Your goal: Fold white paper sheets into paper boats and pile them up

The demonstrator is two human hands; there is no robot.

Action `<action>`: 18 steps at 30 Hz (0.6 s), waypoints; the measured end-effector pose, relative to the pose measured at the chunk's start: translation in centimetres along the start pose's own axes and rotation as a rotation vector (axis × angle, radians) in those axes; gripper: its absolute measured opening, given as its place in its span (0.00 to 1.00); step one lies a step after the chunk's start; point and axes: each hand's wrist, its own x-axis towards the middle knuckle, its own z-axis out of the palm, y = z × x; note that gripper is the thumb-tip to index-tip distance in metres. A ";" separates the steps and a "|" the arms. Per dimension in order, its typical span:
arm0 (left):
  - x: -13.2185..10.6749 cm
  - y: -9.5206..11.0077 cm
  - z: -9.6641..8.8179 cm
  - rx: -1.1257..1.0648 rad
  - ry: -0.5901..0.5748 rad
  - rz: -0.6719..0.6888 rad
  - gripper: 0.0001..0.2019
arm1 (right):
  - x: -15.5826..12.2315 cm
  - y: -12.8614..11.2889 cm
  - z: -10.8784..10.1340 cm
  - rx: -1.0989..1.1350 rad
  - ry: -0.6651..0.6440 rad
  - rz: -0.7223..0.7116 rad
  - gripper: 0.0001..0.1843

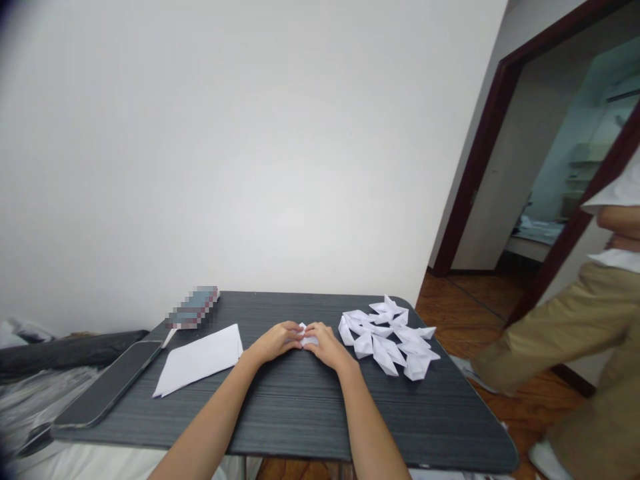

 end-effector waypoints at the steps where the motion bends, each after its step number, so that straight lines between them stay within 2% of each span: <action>1: 0.0 0.0 0.0 -0.008 0.001 -0.001 0.13 | 0.0 0.0 0.0 0.003 0.001 0.003 0.12; 18: 0.1 0.6 -0.4 -0.038 0.004 -0.012 0.13 | 0.1 0.2 0.3 0.006 0.046 -0.053 0.10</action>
